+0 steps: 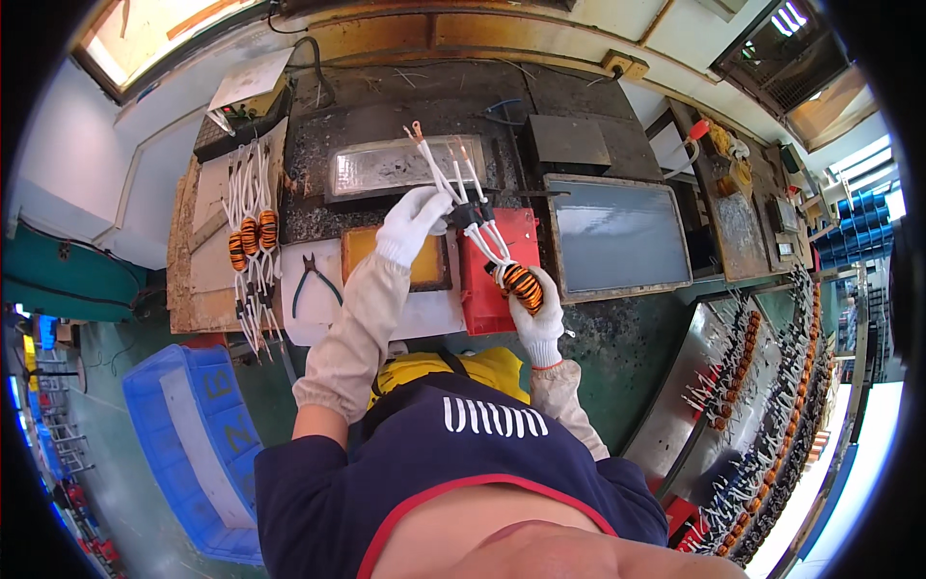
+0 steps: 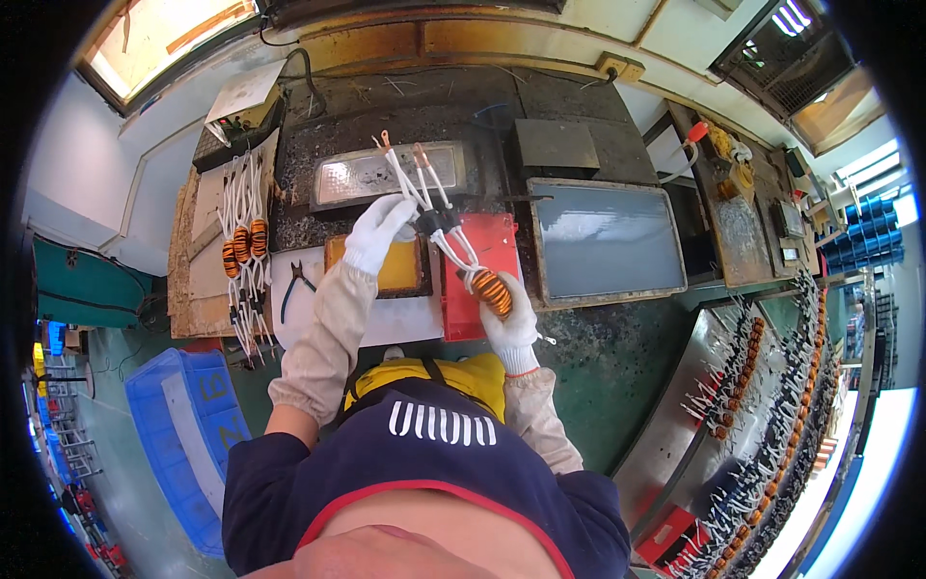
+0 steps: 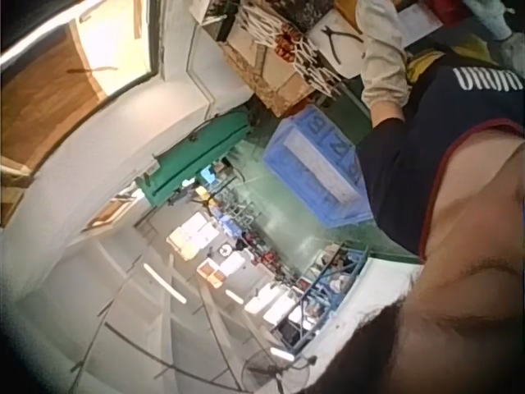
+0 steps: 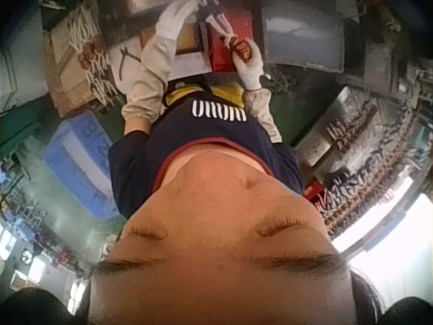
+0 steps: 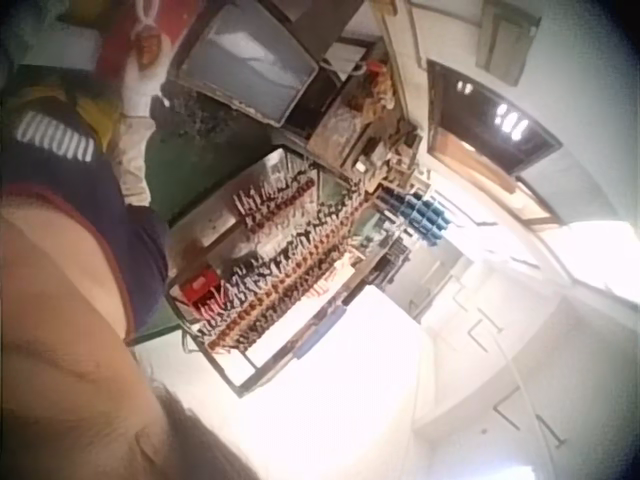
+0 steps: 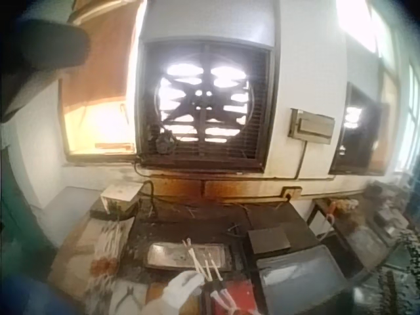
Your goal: The person repeatedly picks up copper-wound wire assemblies from a workbench, dips the wire ends into a hot soldering bath, and places the finished units onto a metal drying rack. The process involves handling the components with gloved hands and using a red block to assist in positioning.
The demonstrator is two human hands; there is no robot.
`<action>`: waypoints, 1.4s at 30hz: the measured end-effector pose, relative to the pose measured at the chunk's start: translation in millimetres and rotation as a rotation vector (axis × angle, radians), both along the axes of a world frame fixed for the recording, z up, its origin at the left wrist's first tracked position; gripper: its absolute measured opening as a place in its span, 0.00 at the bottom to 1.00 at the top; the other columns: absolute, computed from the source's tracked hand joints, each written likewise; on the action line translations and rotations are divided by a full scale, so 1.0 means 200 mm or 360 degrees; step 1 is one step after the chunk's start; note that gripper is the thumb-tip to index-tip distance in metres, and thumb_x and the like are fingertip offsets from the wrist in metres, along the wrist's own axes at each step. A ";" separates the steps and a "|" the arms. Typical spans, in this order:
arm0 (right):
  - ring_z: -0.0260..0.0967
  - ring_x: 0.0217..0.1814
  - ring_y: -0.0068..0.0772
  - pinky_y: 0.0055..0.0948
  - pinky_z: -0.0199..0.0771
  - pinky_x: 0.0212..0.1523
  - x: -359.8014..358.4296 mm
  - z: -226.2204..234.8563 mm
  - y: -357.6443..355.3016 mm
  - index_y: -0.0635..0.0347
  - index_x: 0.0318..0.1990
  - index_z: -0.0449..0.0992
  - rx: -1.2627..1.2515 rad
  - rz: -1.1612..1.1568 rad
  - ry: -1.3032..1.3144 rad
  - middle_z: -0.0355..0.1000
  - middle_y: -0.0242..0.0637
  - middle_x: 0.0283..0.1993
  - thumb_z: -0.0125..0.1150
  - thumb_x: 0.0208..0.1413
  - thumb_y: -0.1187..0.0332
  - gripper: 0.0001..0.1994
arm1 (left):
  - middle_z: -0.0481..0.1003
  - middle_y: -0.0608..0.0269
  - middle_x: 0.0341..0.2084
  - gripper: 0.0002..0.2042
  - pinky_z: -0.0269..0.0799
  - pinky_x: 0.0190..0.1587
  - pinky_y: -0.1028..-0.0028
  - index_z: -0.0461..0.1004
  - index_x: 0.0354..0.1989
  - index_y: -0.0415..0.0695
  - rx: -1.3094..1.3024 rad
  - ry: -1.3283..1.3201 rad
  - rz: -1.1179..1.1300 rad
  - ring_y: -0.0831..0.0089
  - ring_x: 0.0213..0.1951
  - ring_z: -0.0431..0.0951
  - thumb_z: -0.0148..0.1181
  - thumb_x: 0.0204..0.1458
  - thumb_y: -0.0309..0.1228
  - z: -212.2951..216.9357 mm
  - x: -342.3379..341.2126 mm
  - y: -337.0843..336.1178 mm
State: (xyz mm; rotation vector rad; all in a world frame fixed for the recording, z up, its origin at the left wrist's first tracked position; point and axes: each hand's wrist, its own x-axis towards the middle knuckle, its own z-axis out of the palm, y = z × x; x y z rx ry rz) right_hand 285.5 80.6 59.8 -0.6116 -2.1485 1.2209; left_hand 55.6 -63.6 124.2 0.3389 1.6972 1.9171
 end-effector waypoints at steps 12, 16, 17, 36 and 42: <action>0.77 0.55 0.43 0.34 0.76 0.55 -0.06 0.05 0.00 0.58 0.61 0.72 -0.0032 -0.0089 -0.0068 0.77 0.48 0.54 0.68 0.51 0.74 0.26 | 0.80 0.62 0.38 0.07 0.75 0.45 0.69 0.76 0.43 0.46 0.0776 -0.0735 0.0177 0.73 0.40 0.79 0.59 0.62 0.33 -0.14 0.01 -0.08; 0.77 0.56 0.43 0.34 0.76 0.56 -0.07 0.06 0.03 0.57 0.61 0.72 -0.0022 -0.0030 -0.0105 0.77 0.47 0.54 0.67 0.52 0.73 0.26 | 0.80 0.55 0.43 0.14 0.77 0.46 0.61 0.76 0.49 0.43 0.1051 -0.0672 -0.0040 0.68 0.40 0.79 0.54 0.65 0.39 -0.17 -0.01 -0.04; 0.77 0.56 0.42 0.34 0.76 0.56 -0.07 0.06 0.03 0.57 0.61 0.72 -0.0009 -0.0031 -0.0105 0.77 0.47 0.54 0.67 0.52 0.73 0.26 | 0.79 0.53 0.43 0.16 0.77 0.47 0.60 0.75 0.50 0.42 0.1073 -0.0782 -0.0043 0.68 0.40 0.79 0.53 0.66 0.41 -0.12 -0.01 -0.02; 0.77 0.56 0.45 0.35 0.76 0.55 -0.08 0.07 0.08 0.58 0.61 0.71 0.0018 0.0126 -0.0115 0.76 0.48 0.53 0.67 0.52 0.74 0.26 | 0.74 0.70 0.24 0.11 0.69 0.24 0.78 0.77 0.42 0.44 0.0150 0.0001 -0.0106 0.82 0.25 0.72 0.66 0.59 0.38 0.15 -0.15 0.12; 0.76 0.56 0.44 0.35 0.75 0.57 -0.08 0.09 0.09 0.59 0.61 0.71 0.0053 0.0174 -0.0104 0.76 0.48 0.54 0.66 0.52 0.75 0.26 | 0.68 0.75 0.19 0.10 0.60 0.19 0.81 0.77 0.38 0.44 0.0333 -0.0203 -0.0016 0.85 0.19 0.67 0.65 0.59 0.37 0.10 -0.13 0.10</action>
